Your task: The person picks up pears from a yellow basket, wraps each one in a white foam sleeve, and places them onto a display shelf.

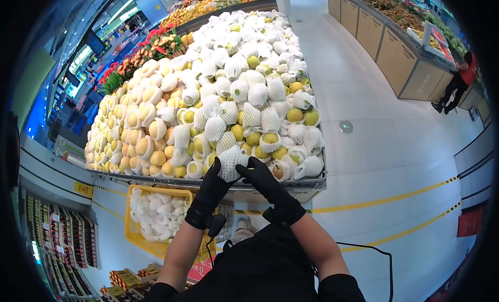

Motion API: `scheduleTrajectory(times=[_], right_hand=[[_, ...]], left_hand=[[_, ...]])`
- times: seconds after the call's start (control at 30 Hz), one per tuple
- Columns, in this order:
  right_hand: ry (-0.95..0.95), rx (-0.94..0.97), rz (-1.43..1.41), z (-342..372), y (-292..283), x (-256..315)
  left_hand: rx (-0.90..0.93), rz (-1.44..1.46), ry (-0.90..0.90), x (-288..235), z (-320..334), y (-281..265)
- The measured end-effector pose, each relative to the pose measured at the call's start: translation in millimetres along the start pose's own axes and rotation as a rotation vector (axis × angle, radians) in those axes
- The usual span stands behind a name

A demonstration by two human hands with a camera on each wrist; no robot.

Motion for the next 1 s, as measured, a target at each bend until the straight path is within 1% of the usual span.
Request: scheduleTrajectory(times=[0.07,0.17,0.2,0.23,0.3,0.37,0.4,0.5,0.57,0.6,0.67,0.7,0.77,0.8,0.9,0.93,0.97,1.0], right_hand=[[0.004,0.035,-0.027,-1.0,0.8,0.4],[0.033,0.027,-0.078,-5.5,2.8,-5.3],[0.047,0.035,-0.103,-6.7,4.3,-8.0],[0.065,0.045,-0.127,-7.1,6.5,-10.4],[0.026,0.064,-0.136,-7.6,10.2,-10.8],[-0.014,0.063,-0.144,-2.5,12.7,-3.1],[0.007,0.069,-0.152,-1.3,12.3,-2.8],[0.048,0.089,-0.165,0.3,7.1,-2.0],[0.05,0.107,-0.154,-1.0,2.2,-4.2],[0.057,0.107,-0.143,-2.5,-0.2,-7.3],[0.067,0.11,-0.118,-5.1,-2.6,-10.4],[0.035,0.088,-0.165,-6.1,-4.6,-9.7],[-0.028,0.041,-0.257,-5.0,-4.8,-4.8],[-0.064,0.06,-0.339,-6.9,-0.9,-5.4],[-0.146,0.1,-0.597,-10.2,3.7,-8.1],[-0.156,0.107,-0.689,-9.4,2.5,-3.4],[-0.165,0.114,-0.783,-8.7,1.4,0.9],[-0.115,0.157,-0.921,-4.3,-1.3,3.5]], left_hand=[[0.014,-0.132,0.035,-1.3,1.7,-5.0],[-0.05,-0.151,0.129,-0.4,0.1,-11.7],[-0.05,-0.377,0.179,-0.1,-3.2,-23.4],[-0.081,-0.385,0.197,-0.6,-3.6,-26.0],[-0.148,-0.393,0.234,0.8,-3.9,-31.0],[-0.236,-0.706,0.208,-9.6,3.3,-15.6],[-0.28,-0.863,0.194,-14.6,6.6,-11.2],[-0.143,-0.705,0.257,-16.6,2.9,-16.5],[-0.108,-0.712,0.214,-18.6,1.8,-15.2],[-0.093,-0.715,0.194,-18.9,1.5,-13.5],[-0.153,-0.727,0.205,-22.2,2.2,-8.8],[-0.181,-0.732,0.211,-23.9,2.4,-4.9],[-0.252,-1.015,0.332,-31.8,6.7,12.7],[-0.287,-1.154,0.393,-33.1,7.4,20.1],[-0.152,-1.02,0.471,-16.9,2.5,27.2],[-0.075,-0.975,0.531,-16.9,2.1,31.2],[-0.055,-0.864,0.533,-19.0,-0.5,28.7],[-0.038,-0.753,0.533,-23.2,-3.8,25.0]])
Point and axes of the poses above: each hand's wrist, its own z-axis away from the middle knuckle, its own y-axis out of the palm, x = y × z, the point moved 6 cm from there along -z, towards the middle knuckle, and after that the axes turned 1 degree about x, right-handed, at the moved point
